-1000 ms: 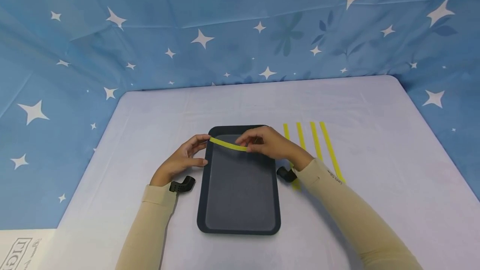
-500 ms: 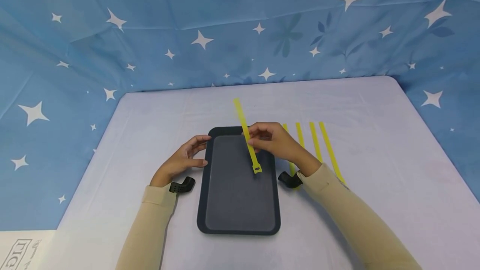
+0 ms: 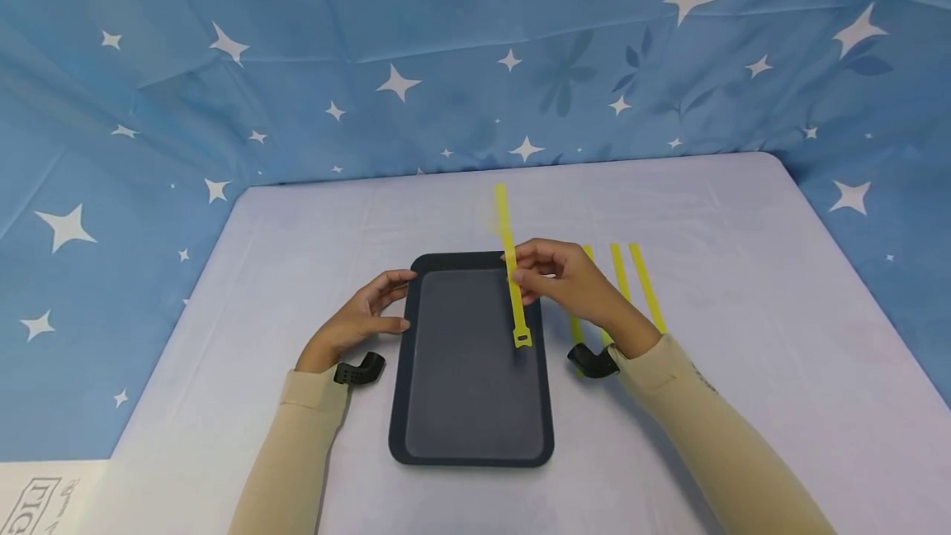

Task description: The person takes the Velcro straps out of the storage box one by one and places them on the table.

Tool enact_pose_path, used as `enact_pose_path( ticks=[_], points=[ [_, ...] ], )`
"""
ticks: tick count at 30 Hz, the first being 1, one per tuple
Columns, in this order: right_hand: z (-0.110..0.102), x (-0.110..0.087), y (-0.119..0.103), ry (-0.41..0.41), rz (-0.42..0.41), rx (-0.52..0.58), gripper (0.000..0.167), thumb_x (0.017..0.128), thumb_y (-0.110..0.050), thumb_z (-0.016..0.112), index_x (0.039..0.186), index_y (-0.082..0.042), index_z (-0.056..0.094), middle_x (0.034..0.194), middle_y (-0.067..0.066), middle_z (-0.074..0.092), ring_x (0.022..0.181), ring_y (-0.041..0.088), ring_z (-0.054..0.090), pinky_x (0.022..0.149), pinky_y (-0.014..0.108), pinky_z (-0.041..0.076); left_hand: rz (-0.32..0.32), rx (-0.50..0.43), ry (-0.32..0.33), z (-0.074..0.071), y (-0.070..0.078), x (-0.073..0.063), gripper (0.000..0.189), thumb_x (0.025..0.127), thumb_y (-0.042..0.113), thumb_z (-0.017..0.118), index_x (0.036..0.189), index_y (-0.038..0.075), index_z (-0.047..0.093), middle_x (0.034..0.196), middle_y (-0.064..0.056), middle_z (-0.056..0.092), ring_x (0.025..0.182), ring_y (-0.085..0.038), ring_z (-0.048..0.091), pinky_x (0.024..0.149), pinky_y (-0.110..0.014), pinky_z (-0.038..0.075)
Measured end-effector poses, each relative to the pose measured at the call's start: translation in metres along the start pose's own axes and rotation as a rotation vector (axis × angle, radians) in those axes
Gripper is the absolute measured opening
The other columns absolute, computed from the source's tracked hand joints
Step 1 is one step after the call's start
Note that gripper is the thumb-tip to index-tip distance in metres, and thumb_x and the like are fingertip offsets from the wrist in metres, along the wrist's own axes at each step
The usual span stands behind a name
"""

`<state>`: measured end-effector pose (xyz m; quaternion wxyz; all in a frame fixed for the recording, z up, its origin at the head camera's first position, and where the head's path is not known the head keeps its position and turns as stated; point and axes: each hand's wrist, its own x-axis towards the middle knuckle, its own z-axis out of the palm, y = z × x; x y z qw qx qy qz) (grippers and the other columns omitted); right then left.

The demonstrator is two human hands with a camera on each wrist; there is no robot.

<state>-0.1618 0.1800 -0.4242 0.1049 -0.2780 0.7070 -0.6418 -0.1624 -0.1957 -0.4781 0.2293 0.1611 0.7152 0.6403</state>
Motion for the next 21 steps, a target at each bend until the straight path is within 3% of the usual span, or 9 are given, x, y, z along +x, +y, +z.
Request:
enact_pose_path(
  ticks=[14,21],
  points=[
    [-0.02,-0.017,-0.004,0.06,0.0,0.035,0.043,0.106,0.01,0.057,0.125,-0.024,0.076,0.102,0.001,0.076,0.085,0.013,0.072,0.075,0.029,0.063,0.005,-0.003,0.001,0.001,-0.001,0.0,0.08,0.092,0.007,0.081,0.161,0.0,0.041,0.168,-0.021,0.039,0.158,-0.04,0.033,0.127,-0.061,0.022],
    [-0.032,-0.026,-0.003,0.094,0.01,0.038,0.04,0.106,0.011,0.056,0.127,-0.017,0.075,0.105,0.003,0.076,0.085,0.013,0.072,0.074,0.028,0.063,0.01,-0.007,-0.001,0.001,-0.001,-0.001,0.081,0.091,0.007,0.082,0.161,0.0,0.041,0.168,-0.021,0.038,0.158,-0.041,0.033,0.127,-0.061,0.022]
  ],
)
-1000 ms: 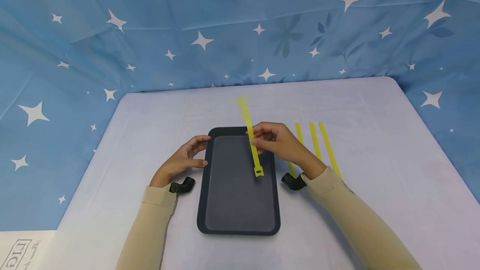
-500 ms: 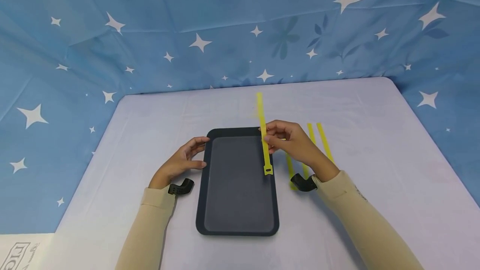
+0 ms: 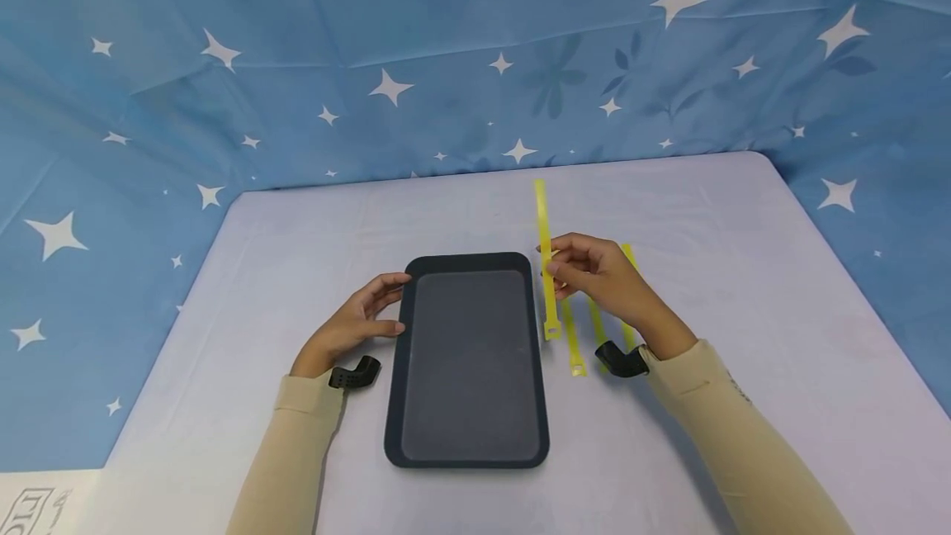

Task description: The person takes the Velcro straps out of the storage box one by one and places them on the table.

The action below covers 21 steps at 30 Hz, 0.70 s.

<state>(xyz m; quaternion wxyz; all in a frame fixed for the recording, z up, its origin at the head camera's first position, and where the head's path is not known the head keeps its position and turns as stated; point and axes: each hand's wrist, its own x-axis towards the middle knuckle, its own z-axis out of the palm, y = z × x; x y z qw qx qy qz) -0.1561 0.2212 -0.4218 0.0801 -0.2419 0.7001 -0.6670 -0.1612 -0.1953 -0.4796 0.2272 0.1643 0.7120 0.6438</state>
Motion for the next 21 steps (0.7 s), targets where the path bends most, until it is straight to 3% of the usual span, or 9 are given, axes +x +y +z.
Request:
enact_pose_path(
  ticks=[14,21],
  points=[
    [-0.027,-0.018,-0.001,0.017,0.058,0.003,0.041,0.106,0.011,0.055,0.131,-0.017,0.072,0.102,0.002,0.076,0.084,0.014,0.073,0.074,0.028,0.063,0.006,0.001,-0.002,0.001,0.0,0.0,0.08,0.091,0.005,0.08,0.161,-0.002,0.041,0.168,-0.023,0.039,0.158,-0.042,0.033,0.127,-0.061,0.021],
    [-0.044,-0.029,0.001,0.021,0.15,-0.071,0.034,0.107,0.008,0.056,0.128,-0.016,0.07,0.1,0.002,0.074,0.084,0.014,0.071,0.074,0.029,0.063,0.002,0.006,-0.003,0.002,0.0,0.0,0.08,0.091,0.006,0.08,0.161,-0.001,0.041,0.168,-0.023,0.039,0.158,-0.043,0.032,0.126,-0.062,0.024]
  ],
)
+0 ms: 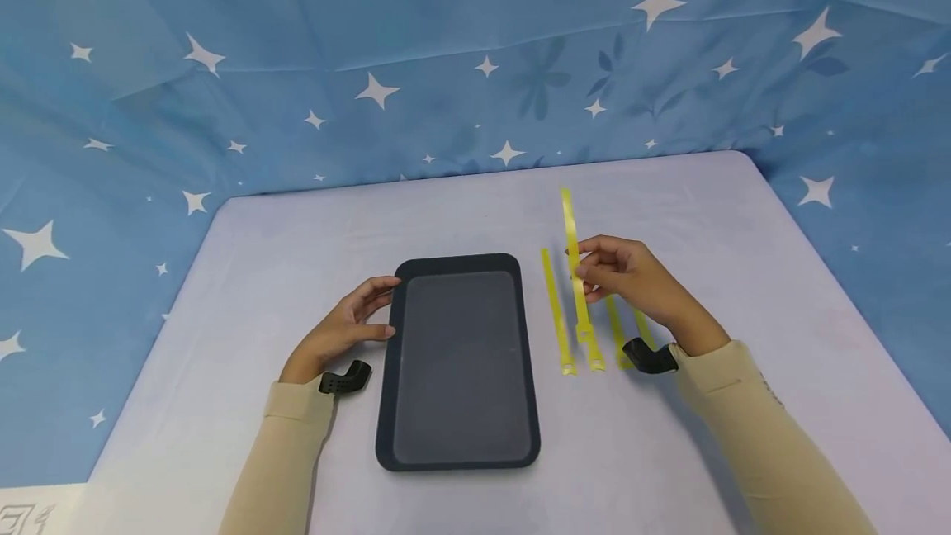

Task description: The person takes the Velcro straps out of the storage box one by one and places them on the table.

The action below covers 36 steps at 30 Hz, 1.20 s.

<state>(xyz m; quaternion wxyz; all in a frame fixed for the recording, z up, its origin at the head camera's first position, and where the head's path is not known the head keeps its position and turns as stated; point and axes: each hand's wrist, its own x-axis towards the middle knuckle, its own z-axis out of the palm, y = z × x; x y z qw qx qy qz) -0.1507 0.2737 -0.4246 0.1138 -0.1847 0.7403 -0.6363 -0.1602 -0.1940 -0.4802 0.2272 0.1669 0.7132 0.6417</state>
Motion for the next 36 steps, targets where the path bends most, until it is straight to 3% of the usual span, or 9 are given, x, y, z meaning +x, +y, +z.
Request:
enact_pose_path(
  ticks=[7,12,16,19,22,27,30,36],
  points=[
    [-0.019,-0.007,0.008,-0.003,0.067,0.017,0.034,0.108,0.007,0.055,0.125,-0.018,0.071,0.097,0.003,0.072,0.082,0.015,0.067,0.074,0.029,0.062,0.004,0.012,0.002,-0.002,-0.001,0.0,0.082,0.09,0.006,0.081,0.161,-0.001,0.041,0.168,-0.021,0.039,0.157,-0.042,0.034,0.127,-0.061,0.022],
    [-0.03,-0.012,0.013,0.015,0.117,-0.019,0.031,0.109,0.005,0.057,0.127,-0.017,0.068,0.096,0.003,0.07,0.081,0.016,0.067,0.074,0.03,0.063,0.0,0.007,0.001,-0.002,-0.001,-0.001,0.082,0.091,0.007,0.081,0.161,-0.002,0.04,0.168,-0.023,0.037,0.158,-0.043,0.032,0.125,-0.059,0.027],
    [-0.039,-0.015,0.016,0.023,0.153,-0.036,0.029,0.109,0.005,0.057,0.126,-0.015,0.068,0.096,0.003,0.07,0.081,0.016,0.066,0.075,0.03,0.063,-0.011,0.015,0.005,-0.002,-0.001,-0.002,0.081,0.091,0.004,0.079,0.162,-0.001,0.04,0.168,-0.023,0.038,0.158,-0.042,0.033,0.118,-0.045,0.04],
    [-0.046,-0.018,0.018,0.029,0.192,-0.051,0.027,0.109,0.003,0.057,0.125,-0.016,0.067,0.095,0.003,0.07,0.081,0.017,0.065,0.074,0.031,0.063,-0.018,0.021,0.01,-0.002,-0.001,-0.002,0.08,0.091,0.002,0.078,0.161,-0.001,0.04,0.168,-0.022,0.039,0.158,-0.04,0.033,0.115,-0.037,0.043],
    [-0.053,-0.021,0.021,0.029,0.223,-0.08,0.025,0.109,0.003,0.057,0.127,-0.013,0.066,0.094,0.004,0.069,0.08,0.018,0.065,0.073,0.032,0.063,-0.015,0.019,0.01,-0.002,-0.002,-0.001,0.08,0.09,0.001,0.078,0.161,-0.001,0.04,0.168,-0.022,0.039,0.158,-0.041,0.033,0.122,-0.046,0.036],
    [-0.064,-0.025,0.024,0.029,0.275,-0.125,0.024,0.109,0.003,0.058,0.133,0.004,0.059,0.093,0.005,0.07,0.08,0.019,0.065,0.072,0.032,0.063,0.005,0.005,0.002,-0.001,-0.002,-0.001,0.081,0.09,0.004,0.08,0.161,-0.003,0.04,0.167,-0.025,0.038,0.158,-0.044,0.032,0.127,-0.062,0.022],
    [-0.07,-0.027,0.026,0.033,0.306,-0.137,0.025,0.109,0.002,0.058,0.133,0.006,0.057,0.092,0.005,0.071,0.08,0.019,0.065,0.072,0.032,0.063,0.008,0.003,-0.001,0.0,-0.001,-0.001,0.081,0.091,0.005,0.08,0.161,-0.004,0.039,0.167,-0.025,0.038,0.158,-0.044,0.032,0.126,-0.059,0.026],
    [-0.081,-0.033,0.03,0.023,0.33,-0.15,0.022,0.109,0.002,0.059,0.131,-0.002,0.063,0.091,0.007,0.069,0.08,0.02,0.065,0.073,0.032,0.063,0.002,0.004,-0.002,0.0,0.0,-0.001,0.081,0.091,0.005,0.08,0.161,-0.004,0.039,0.167,-0.025,0.037,0.158,-0.043,0.032,0.122,-0.046,0.037]
  ],
)
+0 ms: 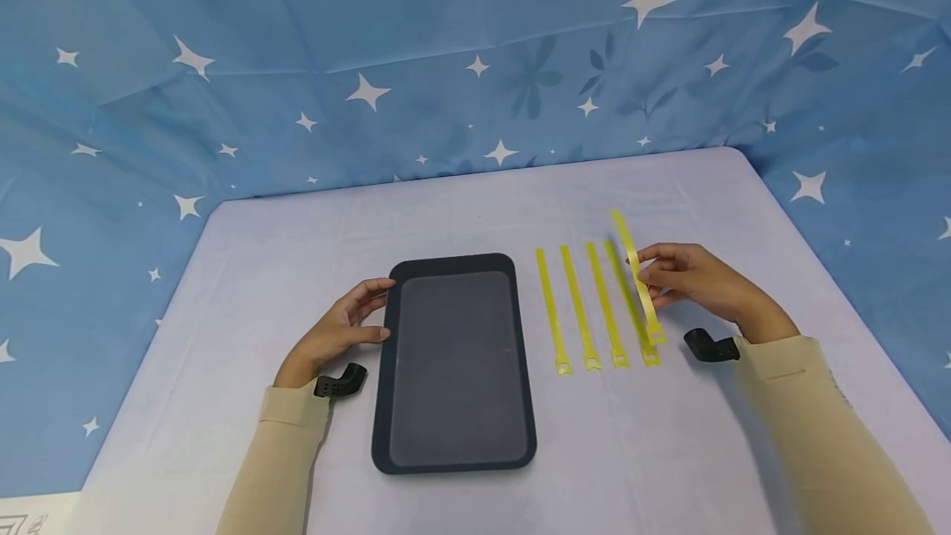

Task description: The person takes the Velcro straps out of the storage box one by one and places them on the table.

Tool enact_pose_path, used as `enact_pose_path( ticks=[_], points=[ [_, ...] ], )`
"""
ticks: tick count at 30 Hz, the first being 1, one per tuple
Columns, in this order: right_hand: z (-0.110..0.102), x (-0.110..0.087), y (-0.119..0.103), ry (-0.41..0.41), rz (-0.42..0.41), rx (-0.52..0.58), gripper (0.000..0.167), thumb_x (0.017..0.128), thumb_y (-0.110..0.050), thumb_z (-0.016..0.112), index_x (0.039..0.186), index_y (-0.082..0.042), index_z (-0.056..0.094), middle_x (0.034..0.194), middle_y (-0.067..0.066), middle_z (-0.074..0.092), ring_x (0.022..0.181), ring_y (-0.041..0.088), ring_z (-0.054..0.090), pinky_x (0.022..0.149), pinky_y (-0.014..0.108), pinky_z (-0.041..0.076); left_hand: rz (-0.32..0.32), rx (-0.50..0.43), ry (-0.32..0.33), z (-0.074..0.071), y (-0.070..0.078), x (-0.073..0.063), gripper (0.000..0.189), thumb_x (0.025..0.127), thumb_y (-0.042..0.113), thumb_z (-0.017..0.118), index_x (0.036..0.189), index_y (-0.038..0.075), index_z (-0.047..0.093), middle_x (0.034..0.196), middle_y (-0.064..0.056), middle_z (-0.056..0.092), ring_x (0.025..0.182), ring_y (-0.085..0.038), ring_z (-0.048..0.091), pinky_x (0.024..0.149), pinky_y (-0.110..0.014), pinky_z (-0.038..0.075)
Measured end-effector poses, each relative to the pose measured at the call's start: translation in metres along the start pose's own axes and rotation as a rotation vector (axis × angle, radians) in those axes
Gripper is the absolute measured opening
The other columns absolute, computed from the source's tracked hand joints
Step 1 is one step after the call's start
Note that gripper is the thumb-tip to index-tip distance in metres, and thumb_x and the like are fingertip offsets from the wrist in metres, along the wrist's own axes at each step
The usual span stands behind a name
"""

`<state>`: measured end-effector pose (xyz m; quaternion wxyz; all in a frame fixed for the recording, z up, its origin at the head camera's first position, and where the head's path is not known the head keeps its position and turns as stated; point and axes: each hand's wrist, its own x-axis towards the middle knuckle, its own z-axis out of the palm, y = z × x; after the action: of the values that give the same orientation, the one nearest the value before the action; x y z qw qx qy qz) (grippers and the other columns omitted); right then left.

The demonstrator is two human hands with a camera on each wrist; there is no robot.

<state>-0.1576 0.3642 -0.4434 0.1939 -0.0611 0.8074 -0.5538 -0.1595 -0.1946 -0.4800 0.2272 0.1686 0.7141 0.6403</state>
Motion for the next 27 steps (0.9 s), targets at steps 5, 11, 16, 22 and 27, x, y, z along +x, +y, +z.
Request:
enact_pose_path(
  ticks=[5,11,16,22,27],
  points=[
    [-0.004,-0.001,0.004,0.001,0.042,-0.043,0.034,0.11,-0.001,0.058,0.14,0.014,0.052,0.096,0.004,0.07,0.082,0.02,0.065,0.074,0.032,0.063,0.005,-0.008,-0.001,0.0,0.0,0.0,0.082,0.091,0.006,0.081,0.161,-0.004,0.039,0.167,-0.026,0.037,0.157,-0.044,0.032,0.126,-0.057,0.026],
    [-0.007,-0.002,0.007,-0.011,0.088,-0.058,0.044,0.11,-0.001,0.059,0.145,0.021,0.043,0.096,0.004,0.072,0.08,0.019,0.066,0.072,0.031,0.063,0.008,-0.019,-0.002,0.0,0.0,0.0,0.083,0.091,0.006,0.082,0.161,-0.005,0.038,0.167,-0.026,0.036,0.158,-0.045,0.031,0.127,-0.062,0.02],
    [-0.008,-0.001,0.009,-0.031,0.121,-0.056,0.045,0.109,-0.001,0.06,0.144,0.021,0.043,0.095,0.005,0.071,0.078,0.017,0.066,0.072,0.031,0.063,0.008,-0.013,-0.003,0.0,0.0,0.0,0.082,0.092,0.006,0.081,0.161,-0.004,0.038,0.167,-0.025,0.037,0.158,-0.044,0.031,0.125,-0.06,0.026],
    [-0.007,-0.001,0.012,-0.044,0.165,-0.073,0.046,0.108,-0.003,0.062,0.144,0.02,0.044,0.097,0.006,0.07,0.079,0.016,0.066,0.072,0.031,0.063,0.007,-0.009,0.001,0.0,0.0,0.0,0.081,0.092,0.003,0.08,0.16,-0.005,0.038,0.167,-0.025,0.036,0.158,-0.044,0.032,0.126,-0.059,0.025],
    [-0.006,0.0,0.014,-0.057,0.193,-0.084,0.047,0.108,-0.005,0.065,0.143,0.018,0.045,0.098,0.009,0.069,0.077,0.015,0.068,0.072,0.031,0.063,0.001,-0.011,0.002,0.001,-0.001,0.001,0.081,0.092,0.003,0.08,0.161,-0.005,0.038,0.168,-0.025,0.036,0.158,-0.044,0.031,0.125,-0.061,0.026]
  ],
)
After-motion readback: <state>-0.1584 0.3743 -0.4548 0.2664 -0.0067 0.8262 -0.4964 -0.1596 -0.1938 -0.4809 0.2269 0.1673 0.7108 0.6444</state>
